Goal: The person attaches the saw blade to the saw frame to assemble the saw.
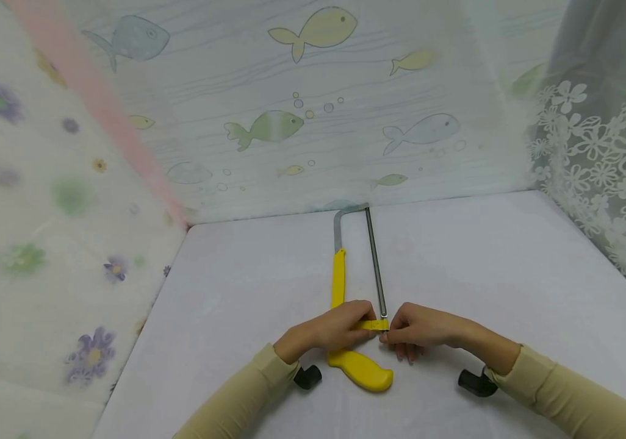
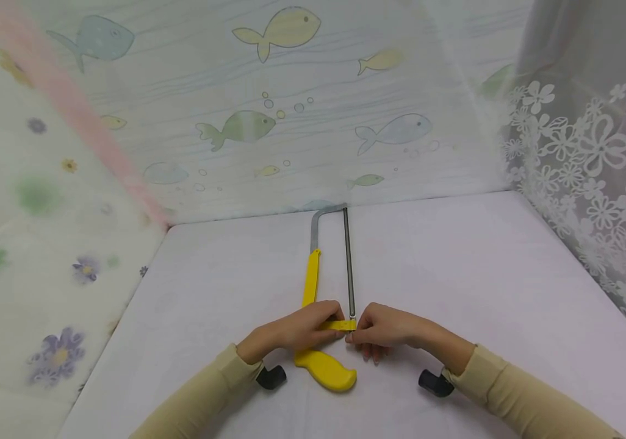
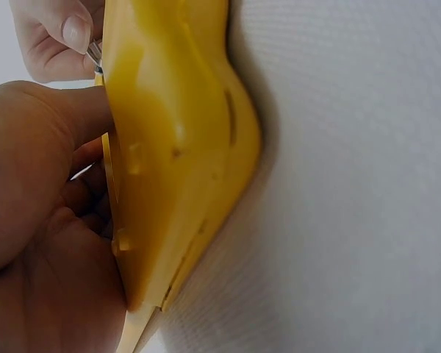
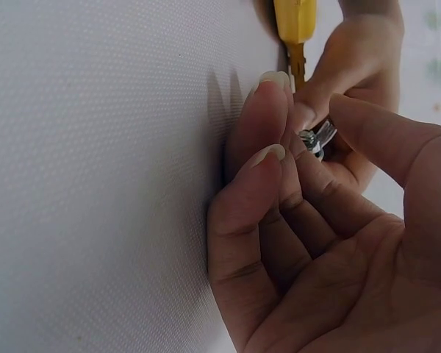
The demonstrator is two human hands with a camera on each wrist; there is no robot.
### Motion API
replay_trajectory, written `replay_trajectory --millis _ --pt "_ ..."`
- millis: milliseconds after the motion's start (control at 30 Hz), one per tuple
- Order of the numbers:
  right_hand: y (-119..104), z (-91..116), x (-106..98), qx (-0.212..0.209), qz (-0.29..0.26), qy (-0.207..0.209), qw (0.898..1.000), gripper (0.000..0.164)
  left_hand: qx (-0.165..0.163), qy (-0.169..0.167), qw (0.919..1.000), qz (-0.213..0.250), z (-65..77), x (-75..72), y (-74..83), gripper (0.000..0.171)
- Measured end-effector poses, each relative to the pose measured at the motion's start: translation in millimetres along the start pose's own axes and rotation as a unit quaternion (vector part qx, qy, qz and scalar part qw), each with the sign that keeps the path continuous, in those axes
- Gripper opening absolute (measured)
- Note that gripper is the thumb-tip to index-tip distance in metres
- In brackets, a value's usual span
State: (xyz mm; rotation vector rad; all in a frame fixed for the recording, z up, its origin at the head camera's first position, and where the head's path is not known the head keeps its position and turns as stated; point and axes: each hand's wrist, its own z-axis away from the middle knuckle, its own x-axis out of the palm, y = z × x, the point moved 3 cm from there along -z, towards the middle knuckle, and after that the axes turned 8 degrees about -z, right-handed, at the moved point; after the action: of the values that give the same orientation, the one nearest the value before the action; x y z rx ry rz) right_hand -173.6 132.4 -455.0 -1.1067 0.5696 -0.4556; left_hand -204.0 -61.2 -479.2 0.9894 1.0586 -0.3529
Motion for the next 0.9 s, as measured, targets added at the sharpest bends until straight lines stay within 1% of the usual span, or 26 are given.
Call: replay_trajectory --millis 333,567,900 --pt "-0.9 2.0 -1.8 0.005 0.003 0.001 1.0 0.037 -0.001 0.001 1.0 -0.005 0.1 -2.9 1.8 0.011" --pt "2.6 3.8 -4.9 0.013 0.001 0.007 1.0 0.035 0.0 0.003 1.0 -0.007 -0.5 -2.3 1.7 0.012" --pt "3.8 6.6 -5.7 0.004 -0.003 0.006 1.0 0.03 -0.009 -0.001 1.0 0.0 -0.2 -2.1 2.9 0.014"
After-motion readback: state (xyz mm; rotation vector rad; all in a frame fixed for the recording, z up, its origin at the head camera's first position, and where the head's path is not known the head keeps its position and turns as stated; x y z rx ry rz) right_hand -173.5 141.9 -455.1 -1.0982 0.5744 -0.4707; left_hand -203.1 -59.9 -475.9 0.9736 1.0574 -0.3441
